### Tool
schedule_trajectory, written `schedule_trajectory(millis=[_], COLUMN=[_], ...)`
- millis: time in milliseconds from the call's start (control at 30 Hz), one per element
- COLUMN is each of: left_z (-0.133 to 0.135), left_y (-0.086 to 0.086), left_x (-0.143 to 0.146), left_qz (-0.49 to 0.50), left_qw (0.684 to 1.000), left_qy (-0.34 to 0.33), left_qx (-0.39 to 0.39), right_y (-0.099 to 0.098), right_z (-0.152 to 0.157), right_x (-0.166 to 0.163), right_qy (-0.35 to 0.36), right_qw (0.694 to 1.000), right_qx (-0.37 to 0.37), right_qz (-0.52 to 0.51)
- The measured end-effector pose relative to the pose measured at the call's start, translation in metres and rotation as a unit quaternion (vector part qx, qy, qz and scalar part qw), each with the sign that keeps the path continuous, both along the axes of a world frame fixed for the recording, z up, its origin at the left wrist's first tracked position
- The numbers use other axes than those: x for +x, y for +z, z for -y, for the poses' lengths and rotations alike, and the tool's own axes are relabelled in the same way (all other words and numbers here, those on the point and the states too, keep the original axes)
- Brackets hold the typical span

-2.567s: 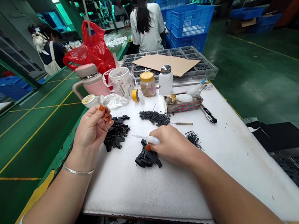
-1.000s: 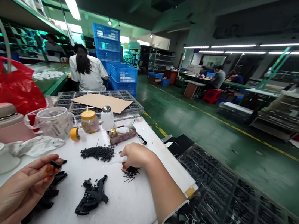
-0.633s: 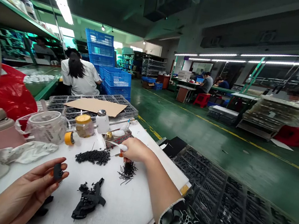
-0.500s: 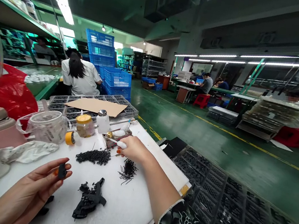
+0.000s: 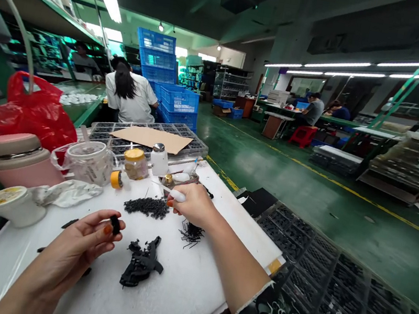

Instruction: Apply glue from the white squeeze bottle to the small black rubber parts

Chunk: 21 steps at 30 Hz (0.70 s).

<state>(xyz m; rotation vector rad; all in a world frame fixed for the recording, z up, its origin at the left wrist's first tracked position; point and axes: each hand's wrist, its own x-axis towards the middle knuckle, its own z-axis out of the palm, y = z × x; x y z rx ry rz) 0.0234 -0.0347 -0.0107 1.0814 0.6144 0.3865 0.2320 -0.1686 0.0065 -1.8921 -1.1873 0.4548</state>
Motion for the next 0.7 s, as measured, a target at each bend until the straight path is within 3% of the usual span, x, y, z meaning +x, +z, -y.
schedule_trajectory(millis=[167, 333, 467, 700], left_z=[0.004, 0.006, 0.006, 0.007], left_y=[-0.002, -0.004, -0.007, -0.01], left_x=[0.003, 0.003, 0.006, 0.008], left_qz=[0.006, 0.008, 0.016, 0.03], left_qw=[0.999, 0.998, 0.998, 0.999], left_qy=[-0.027, -0.039, -0.034, -0.037], left_qx=[0.029, 0.041, 0.046, 0.021], right_y=[0.006, 0.008, 0.01, 0.008], right_z=[0.001, -0.001, 0.0, 0.002], right_x=[-0.01, -0.025, -0.039, -0.054], right_qy=[0.006, 0.066, 0.09, 0.086], right_qw=[0.998, 0.992, 0.986, 0.992], right_qx=[0.056, 0.1, 0.108, 0.09], right_qz=[-0.022, -0.044, -0.093, -0.022])
